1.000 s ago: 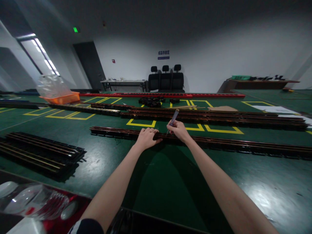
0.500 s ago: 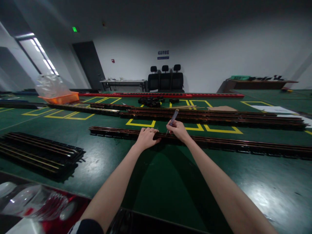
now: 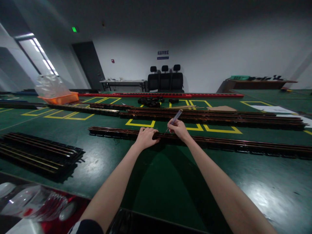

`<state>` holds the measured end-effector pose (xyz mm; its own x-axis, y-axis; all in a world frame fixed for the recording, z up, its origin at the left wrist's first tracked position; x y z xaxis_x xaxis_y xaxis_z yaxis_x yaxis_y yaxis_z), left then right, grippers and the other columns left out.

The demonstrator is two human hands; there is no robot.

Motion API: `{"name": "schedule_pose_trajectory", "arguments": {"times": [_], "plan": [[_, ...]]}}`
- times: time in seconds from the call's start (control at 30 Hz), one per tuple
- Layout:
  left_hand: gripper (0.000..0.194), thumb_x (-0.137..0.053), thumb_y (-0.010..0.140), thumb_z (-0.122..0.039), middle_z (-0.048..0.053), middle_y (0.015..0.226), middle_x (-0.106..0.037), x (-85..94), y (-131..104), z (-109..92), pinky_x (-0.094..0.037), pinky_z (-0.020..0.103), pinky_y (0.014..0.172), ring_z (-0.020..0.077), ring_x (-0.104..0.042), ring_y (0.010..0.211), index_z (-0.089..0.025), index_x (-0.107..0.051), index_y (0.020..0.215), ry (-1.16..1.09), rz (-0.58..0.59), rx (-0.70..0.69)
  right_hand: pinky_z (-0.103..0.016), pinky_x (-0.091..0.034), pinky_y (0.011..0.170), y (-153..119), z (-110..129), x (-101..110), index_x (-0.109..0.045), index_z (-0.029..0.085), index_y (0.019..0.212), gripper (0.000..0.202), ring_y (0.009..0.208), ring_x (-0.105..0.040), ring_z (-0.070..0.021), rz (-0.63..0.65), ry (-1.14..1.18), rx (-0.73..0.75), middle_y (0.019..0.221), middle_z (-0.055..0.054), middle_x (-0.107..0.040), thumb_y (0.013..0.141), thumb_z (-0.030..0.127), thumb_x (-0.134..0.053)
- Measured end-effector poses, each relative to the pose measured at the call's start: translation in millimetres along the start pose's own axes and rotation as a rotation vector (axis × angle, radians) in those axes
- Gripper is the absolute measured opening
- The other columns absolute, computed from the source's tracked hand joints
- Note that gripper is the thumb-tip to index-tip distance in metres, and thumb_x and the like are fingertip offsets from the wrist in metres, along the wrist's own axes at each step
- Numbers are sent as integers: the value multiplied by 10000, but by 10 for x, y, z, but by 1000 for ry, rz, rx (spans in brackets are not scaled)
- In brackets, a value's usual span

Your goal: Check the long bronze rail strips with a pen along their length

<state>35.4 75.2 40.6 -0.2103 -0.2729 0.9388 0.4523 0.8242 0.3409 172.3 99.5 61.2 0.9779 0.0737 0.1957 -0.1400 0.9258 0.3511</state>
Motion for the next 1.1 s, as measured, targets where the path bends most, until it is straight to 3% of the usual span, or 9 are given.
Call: {"name": "schedule_pose_trajectory", "arguments": {"times": [0.37,1.1], "plan": [[312,-512,790,-372,59,1099,-665,49,-26,24,-334,427,921,244,-568,1047,-227,-606,1050,14,-14,2,-235,-380,467,7,-10,-15,-530,176,655,197,437,-495,-107,28,2,15,483,33,-530,641,361,-597],[343,-479,756,-213,68,1138,-654,94,-30,34,-337,429,913,246,-554,1080,-207,-601,1077,-2,-31,-10,-238,-443,523,-23,39,-132,-529,175,684,46,485,-531,-110,110,-77,30,531,24,-568,685,217,-547]]}}
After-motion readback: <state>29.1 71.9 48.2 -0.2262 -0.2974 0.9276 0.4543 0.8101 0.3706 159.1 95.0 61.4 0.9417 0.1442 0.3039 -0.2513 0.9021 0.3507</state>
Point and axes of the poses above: each hand's wrist, its own y-axis towards the middle knuckle, its own x-axis out of the back of the hand, z = x × y, the point moved 9 cm from there along y, towards the middle knuckle
